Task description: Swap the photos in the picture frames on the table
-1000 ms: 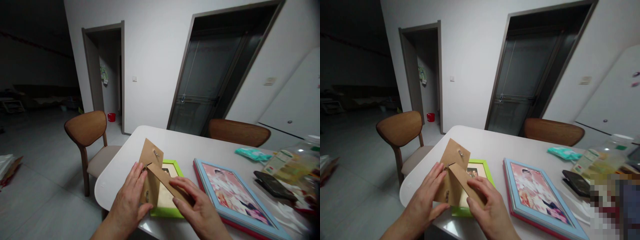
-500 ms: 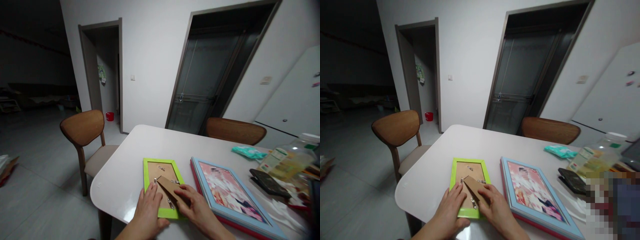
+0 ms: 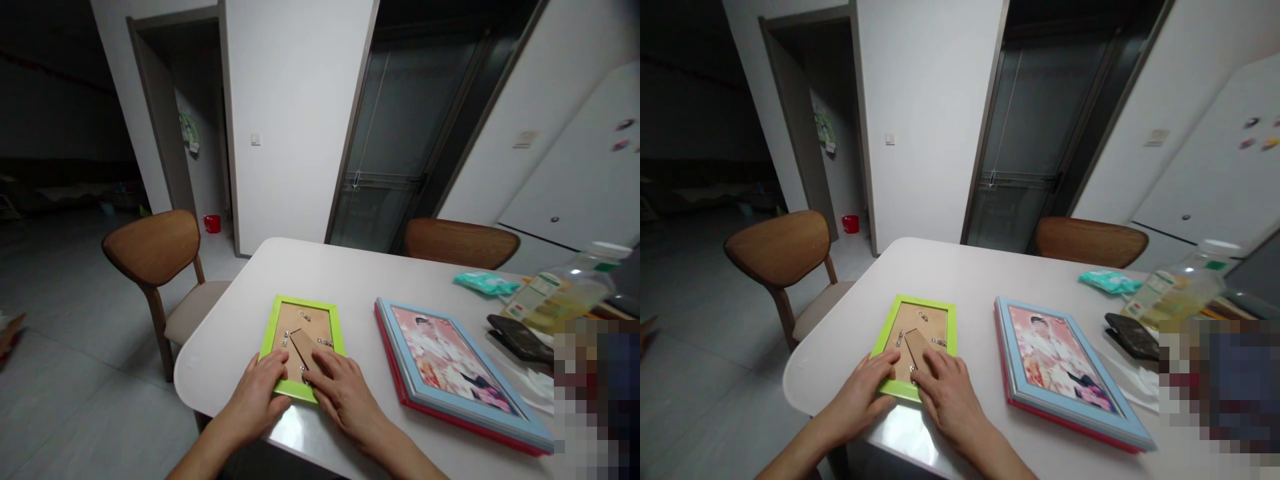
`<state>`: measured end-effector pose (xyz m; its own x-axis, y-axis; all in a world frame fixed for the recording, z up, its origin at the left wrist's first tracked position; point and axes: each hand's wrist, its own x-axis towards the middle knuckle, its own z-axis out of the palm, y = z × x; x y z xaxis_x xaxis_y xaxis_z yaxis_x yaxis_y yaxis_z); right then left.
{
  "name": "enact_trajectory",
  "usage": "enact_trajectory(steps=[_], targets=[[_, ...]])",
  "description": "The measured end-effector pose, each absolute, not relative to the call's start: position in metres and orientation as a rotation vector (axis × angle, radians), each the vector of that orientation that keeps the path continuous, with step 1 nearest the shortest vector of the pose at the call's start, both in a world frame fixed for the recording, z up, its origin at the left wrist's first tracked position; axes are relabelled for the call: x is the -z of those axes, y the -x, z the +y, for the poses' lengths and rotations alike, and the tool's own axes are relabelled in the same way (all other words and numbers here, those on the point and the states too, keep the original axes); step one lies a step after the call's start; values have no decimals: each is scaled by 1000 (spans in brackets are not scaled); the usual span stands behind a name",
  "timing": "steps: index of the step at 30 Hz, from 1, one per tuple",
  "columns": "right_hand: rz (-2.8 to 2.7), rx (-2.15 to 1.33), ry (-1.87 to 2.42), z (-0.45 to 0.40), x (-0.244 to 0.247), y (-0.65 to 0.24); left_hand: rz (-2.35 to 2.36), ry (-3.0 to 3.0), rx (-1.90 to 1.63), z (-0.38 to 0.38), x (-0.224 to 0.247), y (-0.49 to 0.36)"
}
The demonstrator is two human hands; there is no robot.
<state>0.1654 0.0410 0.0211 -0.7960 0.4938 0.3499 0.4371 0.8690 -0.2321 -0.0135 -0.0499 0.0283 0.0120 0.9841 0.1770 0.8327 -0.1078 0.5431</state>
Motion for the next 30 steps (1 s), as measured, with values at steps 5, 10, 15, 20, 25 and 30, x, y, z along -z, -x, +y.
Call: enact_trajectory(steps=[5, 10, 15, 20, 25, 30], targets=[[-2650, -322, 680, 50, -25, -151, 1883, -1990, -863, -49, -24, 12], [-2590, -417, 675, 56, -24, -132, 1879, -1992, -906, -48, -22, 12], [-2620, -427, 569, 53, -25, -132, 1871, -1986, -903, -49, -22, 12], [-2636, -450, 502, 44, -31, -144, 1875, -1972, -904, -51, -27, 11], [-2613, -472, 481, 43, -31, -149, 1888, -1968, -916, -52, -26, 11], [-2356, -382, 932, 69, -26, -156, 1879, -1969, -924, -53, -24, 11]])
